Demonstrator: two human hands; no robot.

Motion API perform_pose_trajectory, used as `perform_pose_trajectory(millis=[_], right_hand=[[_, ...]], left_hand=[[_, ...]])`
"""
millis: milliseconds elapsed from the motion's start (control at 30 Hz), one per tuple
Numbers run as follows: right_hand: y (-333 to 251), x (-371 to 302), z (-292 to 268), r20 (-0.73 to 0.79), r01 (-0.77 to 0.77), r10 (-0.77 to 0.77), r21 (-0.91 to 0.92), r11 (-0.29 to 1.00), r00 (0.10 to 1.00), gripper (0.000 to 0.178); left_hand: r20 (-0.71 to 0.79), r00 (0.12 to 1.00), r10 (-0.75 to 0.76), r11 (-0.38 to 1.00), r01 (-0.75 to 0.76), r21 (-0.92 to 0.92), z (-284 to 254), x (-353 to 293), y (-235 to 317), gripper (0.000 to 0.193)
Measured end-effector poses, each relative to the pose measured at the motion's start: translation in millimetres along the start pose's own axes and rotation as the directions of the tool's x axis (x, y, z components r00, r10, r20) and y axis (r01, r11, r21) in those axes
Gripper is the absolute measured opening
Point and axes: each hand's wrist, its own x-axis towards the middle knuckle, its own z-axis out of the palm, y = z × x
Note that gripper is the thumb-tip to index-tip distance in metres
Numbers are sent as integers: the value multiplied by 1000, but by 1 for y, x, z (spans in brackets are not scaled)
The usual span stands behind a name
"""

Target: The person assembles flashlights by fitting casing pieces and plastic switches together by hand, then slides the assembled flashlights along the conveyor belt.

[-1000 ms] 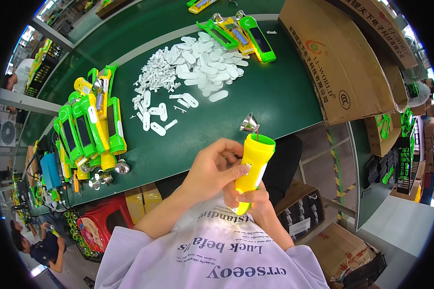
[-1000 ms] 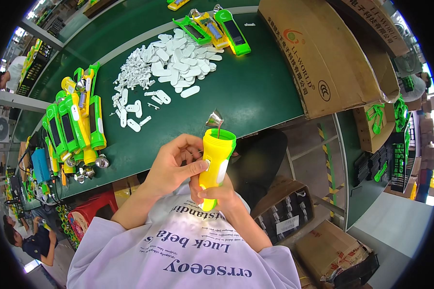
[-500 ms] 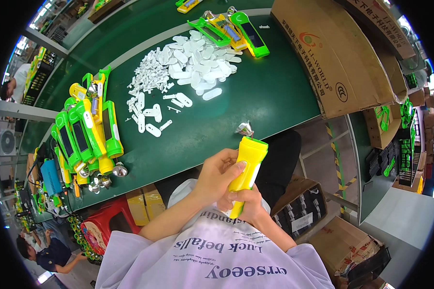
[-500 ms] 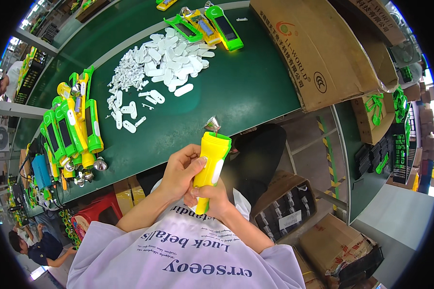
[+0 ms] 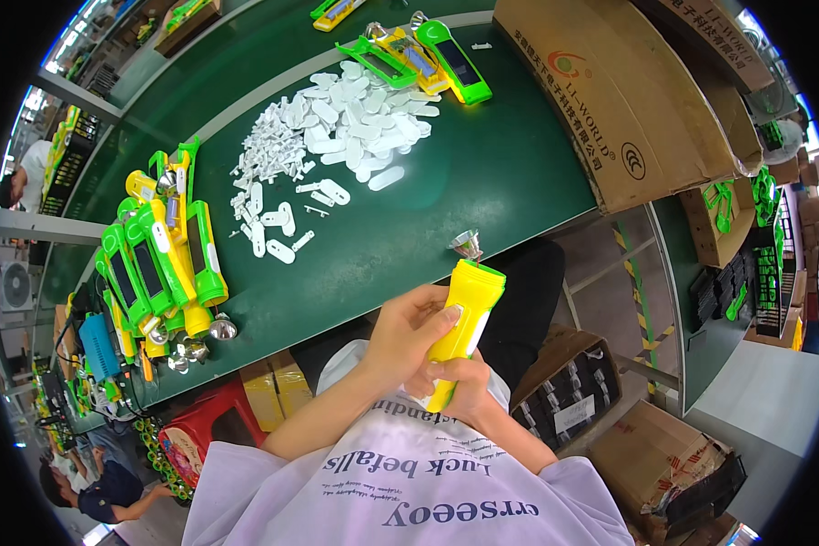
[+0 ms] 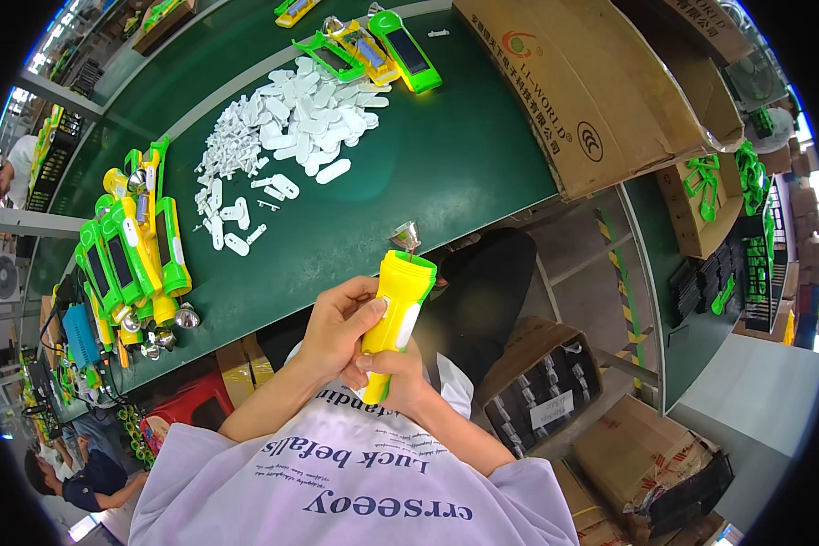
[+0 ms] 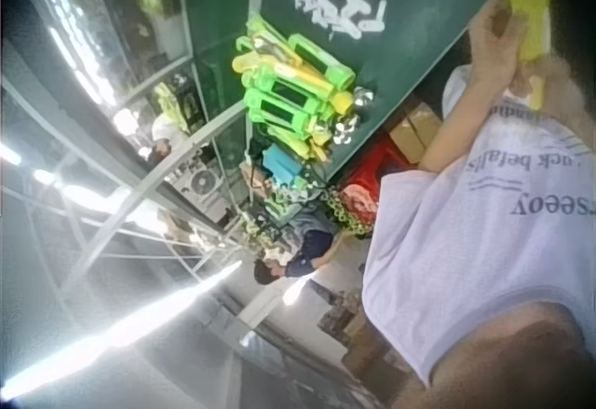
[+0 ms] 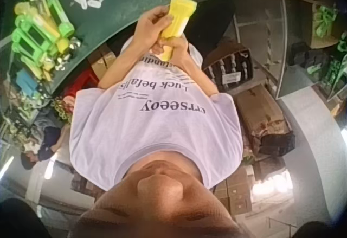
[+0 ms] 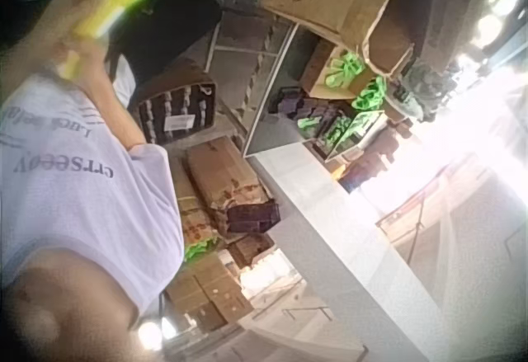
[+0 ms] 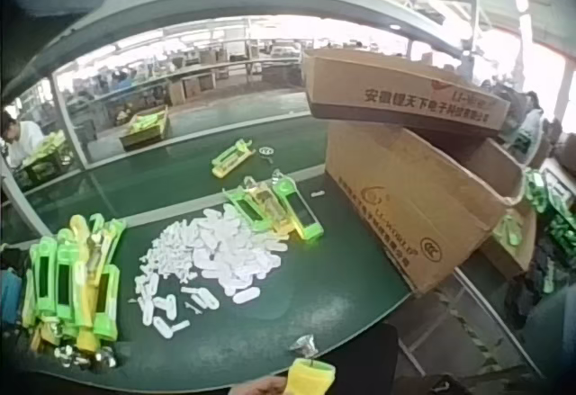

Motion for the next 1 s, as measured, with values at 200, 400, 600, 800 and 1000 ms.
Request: perform_pose_trajectory(millis=[200,400,600,800,1000], right_hand=[[2,0,-3,47,-3,2,40,999,999,25],[-6,5,4,62,-16,13,35,999,998,25],[-53,20,26,-55,-138,128,-517,845,990,32],[-91,41,65,108,162,128,-818,-552,986,46],[-86,63,98,680,485,-43,-564,-668,732,51]], left_hand=[[13,1000,25,998,-24,-57,1,-2,2,28],[-14,1000,2,999,-2,-44,-1,2,8,26],[-150,783,604,734,-474,486,-42,3,35,43],[615,733,291,-153,-598,786,-58,-24,130,67],[314,942,-119,-161,-331,930,-80,-19,142,51]])
